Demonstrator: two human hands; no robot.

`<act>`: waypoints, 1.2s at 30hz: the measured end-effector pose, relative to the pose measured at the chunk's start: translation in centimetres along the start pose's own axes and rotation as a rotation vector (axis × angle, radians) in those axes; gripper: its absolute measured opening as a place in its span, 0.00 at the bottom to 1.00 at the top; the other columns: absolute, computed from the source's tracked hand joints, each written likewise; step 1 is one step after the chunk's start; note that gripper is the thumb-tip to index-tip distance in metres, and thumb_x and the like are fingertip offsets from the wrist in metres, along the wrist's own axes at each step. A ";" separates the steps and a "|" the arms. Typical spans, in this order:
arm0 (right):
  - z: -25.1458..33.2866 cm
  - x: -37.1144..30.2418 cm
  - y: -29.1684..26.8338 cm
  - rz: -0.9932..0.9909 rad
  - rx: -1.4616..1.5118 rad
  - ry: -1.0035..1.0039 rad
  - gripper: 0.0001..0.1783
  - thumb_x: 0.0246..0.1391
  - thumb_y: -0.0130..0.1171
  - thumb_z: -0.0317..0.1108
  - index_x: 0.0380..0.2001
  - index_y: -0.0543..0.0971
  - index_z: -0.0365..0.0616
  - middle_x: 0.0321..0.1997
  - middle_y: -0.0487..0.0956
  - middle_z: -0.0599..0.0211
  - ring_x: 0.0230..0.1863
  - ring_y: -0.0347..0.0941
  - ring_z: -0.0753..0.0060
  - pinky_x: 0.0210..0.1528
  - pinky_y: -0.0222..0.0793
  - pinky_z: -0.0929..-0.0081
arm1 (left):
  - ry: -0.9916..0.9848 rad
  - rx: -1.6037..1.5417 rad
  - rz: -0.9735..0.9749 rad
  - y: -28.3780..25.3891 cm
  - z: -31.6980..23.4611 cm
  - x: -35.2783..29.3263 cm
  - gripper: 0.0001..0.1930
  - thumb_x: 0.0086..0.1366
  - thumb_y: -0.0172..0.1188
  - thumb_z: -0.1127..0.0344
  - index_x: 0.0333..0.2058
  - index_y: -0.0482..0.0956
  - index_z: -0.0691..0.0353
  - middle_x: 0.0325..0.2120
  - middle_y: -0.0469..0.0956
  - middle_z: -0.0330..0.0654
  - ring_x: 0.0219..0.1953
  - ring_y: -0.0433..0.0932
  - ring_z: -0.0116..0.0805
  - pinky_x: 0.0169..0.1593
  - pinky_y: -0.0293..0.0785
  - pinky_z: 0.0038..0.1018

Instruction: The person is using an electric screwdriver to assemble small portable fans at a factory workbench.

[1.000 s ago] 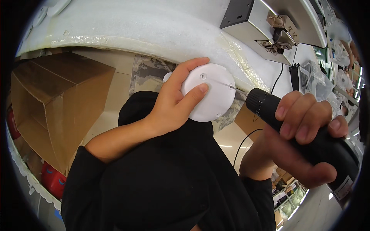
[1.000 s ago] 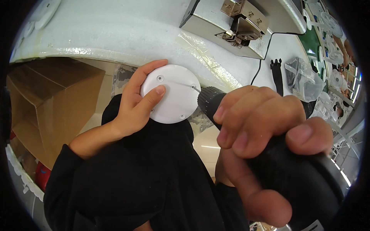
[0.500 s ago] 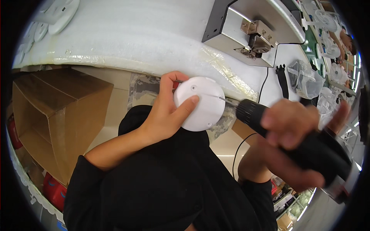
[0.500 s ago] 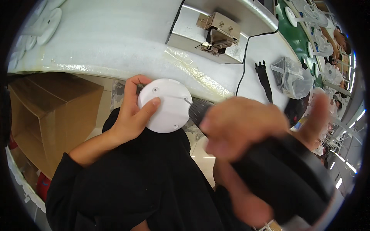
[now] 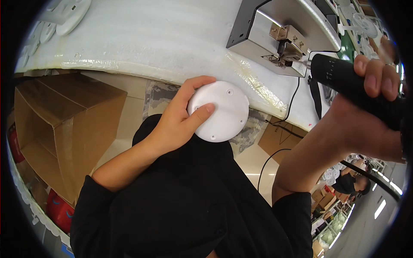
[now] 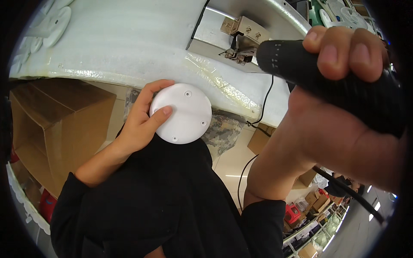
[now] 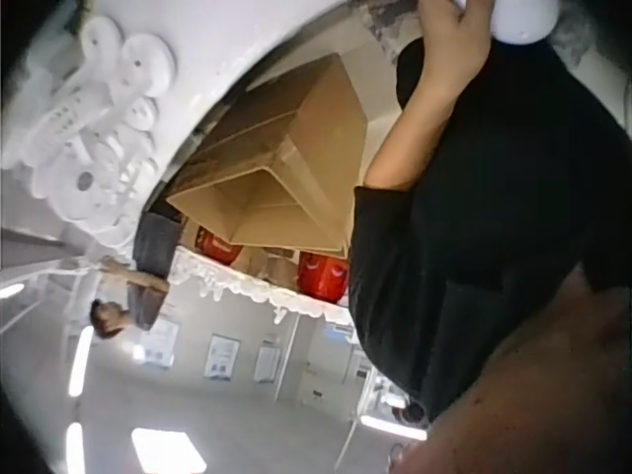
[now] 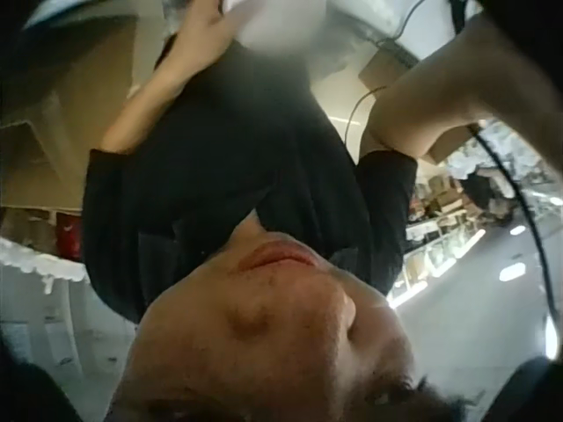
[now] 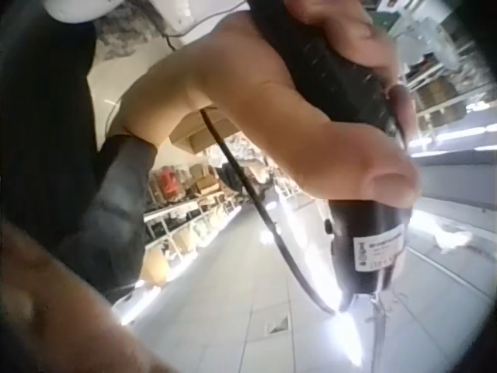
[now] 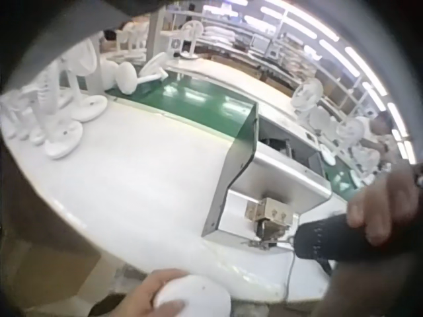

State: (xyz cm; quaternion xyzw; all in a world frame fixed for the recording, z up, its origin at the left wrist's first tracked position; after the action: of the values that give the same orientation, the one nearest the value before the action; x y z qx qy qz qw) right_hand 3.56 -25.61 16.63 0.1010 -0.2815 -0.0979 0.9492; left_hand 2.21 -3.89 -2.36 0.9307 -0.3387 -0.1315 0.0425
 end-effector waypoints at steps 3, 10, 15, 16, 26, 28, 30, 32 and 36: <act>0.0 -0.8 -0.2 -0.119 -0.040 0.031 0.26 0.45 0.55 0.62 0.34 0.73 0.52 0.25 0.70 0.80 0.22 0.65 0.86 0.32 0.64 0.76 | 0.016 0.027 -0.010 0.1 -0.1 0.4 0.24 0.64 0.53 0.70 0.59 0.64 0.61 0.50 0.71 0.51 0.47 0.73 0.38 0.48 0.73 0.27; -2.4 -3.7 4.4 -0.081 -0.060 0.082 0.28 0.46 0.54 0.64 0.37 0.72 0.52 0.25 0.70 0.79 0.22 0.65 0.85 0.32 0.64 0.75 | -0.023 -0.040 -0.014 0.6 -0.7 1.1 0.22 0.65 0.53 0.71 0.58 0.67 0.62 0.48 0.73 0.49 0.46 0.73 0.34 0.49 0.72 0.25; -2.7 -4.6 4.2 -0.059 -0.079 0.101 0.30 0.47 0.53 0.66 0.40 0.72 0.52 0.26 0.70 0.79 0.22 0.65 0.84 0.32 0.65 0.75 | -0.054 -0.073 -0.022 0.8 -1.0 1.1 0.21 0.66 0.53 0.70 0.58 0.67 0.62 0.48 0.73 0.48 0.44 0.73 0.33 0.49 0.72 0.25; -2.6 -4.8 4.2 -0.055 -0.083 0.105 0.31 0.47 0.53 0.66 0.40 0.72 0.51 0.26 0.70 0.79 0.22 0.65 0.84 0.32 0.65 0.75 | -0.063 -0.079 -0.023 0.8 -1.0 1.0 0.21 0.66 0.53 0.70 0.58 0.67 0.62 0.48 0.74 0.48 0.44 0.73 0.33 0.49 0.72 0.25; -3.9 -5.4 2.6 0.227 -0.073 0.074 0.34 0.49 0.53 0.67 0.48 0.70 0.52 0.26 0.70 0.79 0.21 0.65 0.83 0.31 0.65 0.75 | 0.053 0.059 0.018 0.5 0.2 0.7 0.31 0.63 0.57 0.66 0.63 0.57 0.59 0.55 0.68 0.54 0.49 0.75 0.45 0.46 0.76 0.30; -4.0 -5.8 2.7 0.200 -0.063 0.082 0.33 0.49 0.54 0.67 0.46 0.70 0.53 0.25 0.70 0.78 0.22 0.65 0.83 0.30 0.65 0.75 | 0.055 0.022 -0.002 0.7 0.9 -0.4 0.33 0.63 0.58 0.66 0.64 0.54 0.59 0.56 0.65 0.55 0.51 0.73 0.47 0.47 0.75 0.32; -3.6 -6.1 3.3 0.209 -0.107 0.074 0.33 0.49 0.54 0.68 0.46 0.70 0.53 0.25 0.70 0.78 0.21 0.65 0.83 0.30 0.65 0.75 | 0.059 -0.055 -0.002 1.5 1.5 -1.9 0.39 0.61 0.59 0.67 0.66 0.47 0.58 0.60 0.58 0.58 0.55 0.70 0.50 0.51 0.73 0.35; -3.6 -6.1 3.5 0.222 -0.145 0.066 0.33 0.49 0.55 0.68 0.46 0.70 0.53 0.25 0.70 0.78 0.21 0.65 0.82 0.30 0.66 0.75 | 0.058 -0.097 -0.012 1.6 2.0 -2.2 0.41 0.61 0.59 0.67 0.67 0.44 0.58 0.62 0.55 0.59 0.57 0.68 0.51 0.52 0.72 0.36; -3.7 -5.9 3.6 0.305 -0.203 0.035 0.36 0.48 0.56 0.69 0.49 0.70 0.53 0.25 0.70 0.78 0.21 0.65 0.82 0.30 0.66 0.74 | 0.239 0.099 0.033 1.7 2.0 -1.5 0.46 0.60 0.58 0.69 0.68 0.35 0.60 0.65 0.47 0.61 0.62 0.61 0.54 0.58 0.66 0.41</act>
State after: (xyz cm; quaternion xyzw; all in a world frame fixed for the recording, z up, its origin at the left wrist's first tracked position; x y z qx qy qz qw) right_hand 1.23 -20.27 11.49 -0.0377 -0.2656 0.0211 0.9631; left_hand -0.53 -4.18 -3.65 0.9350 -0.3526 -0.0022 0.0388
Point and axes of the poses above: each hand's wrist, its own x-axis towards the middle knuckle, its own y-axis out of the palm, z = x × y, the point moved 4 cm from there along x, towards the middle knuckle
